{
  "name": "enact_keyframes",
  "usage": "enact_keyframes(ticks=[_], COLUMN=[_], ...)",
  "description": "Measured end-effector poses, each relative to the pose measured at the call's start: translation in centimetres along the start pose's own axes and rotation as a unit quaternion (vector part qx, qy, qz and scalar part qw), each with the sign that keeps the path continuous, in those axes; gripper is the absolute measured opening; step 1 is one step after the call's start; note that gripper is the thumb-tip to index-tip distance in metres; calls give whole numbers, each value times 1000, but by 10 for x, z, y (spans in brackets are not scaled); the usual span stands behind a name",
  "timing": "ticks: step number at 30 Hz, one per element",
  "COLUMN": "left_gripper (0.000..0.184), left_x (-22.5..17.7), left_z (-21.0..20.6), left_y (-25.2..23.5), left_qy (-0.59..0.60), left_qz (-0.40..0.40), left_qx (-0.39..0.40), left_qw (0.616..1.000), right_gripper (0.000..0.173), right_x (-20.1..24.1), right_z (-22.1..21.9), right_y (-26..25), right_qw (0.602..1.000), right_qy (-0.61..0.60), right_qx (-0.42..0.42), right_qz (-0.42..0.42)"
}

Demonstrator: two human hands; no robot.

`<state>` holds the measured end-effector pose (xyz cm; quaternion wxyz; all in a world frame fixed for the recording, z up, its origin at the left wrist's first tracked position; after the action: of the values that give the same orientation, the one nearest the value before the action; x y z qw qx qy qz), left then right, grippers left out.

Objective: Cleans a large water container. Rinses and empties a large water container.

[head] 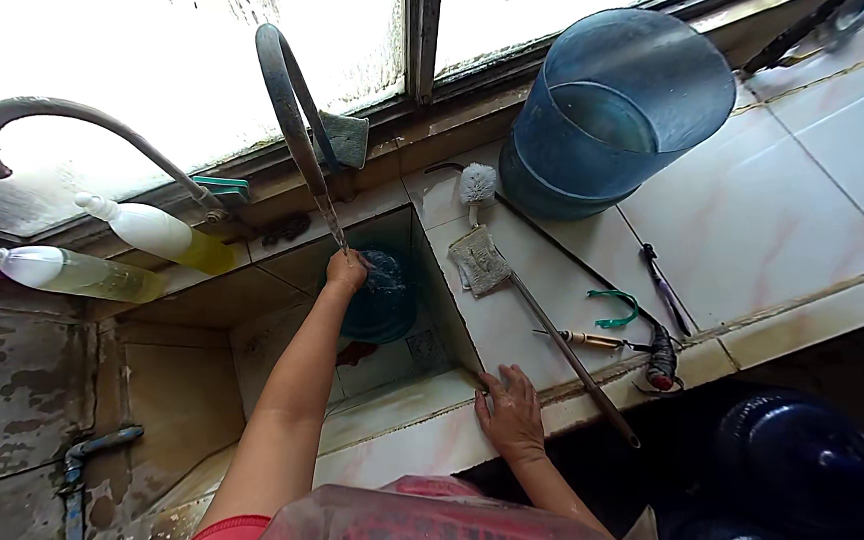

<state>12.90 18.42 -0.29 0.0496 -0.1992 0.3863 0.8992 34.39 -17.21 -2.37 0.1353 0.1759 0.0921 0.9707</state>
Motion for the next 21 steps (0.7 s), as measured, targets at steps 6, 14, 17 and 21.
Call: enact_keyframes(ticks=[6,14,17,21], left_gripper=[26,65,55,27], left_x=[26,-2,-9,-1], left_z=[-15,-23,-18,-14], left_y=[13,41,35,23], left_qy=[350,235,82,8], left_qz=[6,11,14,-152], left_qx=[-89,-176,-131,-39], left_qw=[933,956,988,988], right_gripper=[42,41,42,41], right_x=[0,-1,-2,-2], right_z=[2,0,0,-2], right_y=[0,-1,-2,-1], right_qw=[1000,1000,1000,1000], right_qy=[-15,-8,0,3], right_qx=[7,9,10,12], right_qz=[1,-5,-8,-7])
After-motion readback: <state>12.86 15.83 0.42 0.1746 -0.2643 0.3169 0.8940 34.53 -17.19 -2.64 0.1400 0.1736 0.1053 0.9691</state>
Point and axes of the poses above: each hand's wrist, its own y-axis away from the middle knuckle, its own z-axis out of the back of the hand, x = y × z, the point moved 6 cm from there along -y, towards the middle knuckle, and after that the axes turned 15 degrees about x, right-handed, at the moved point
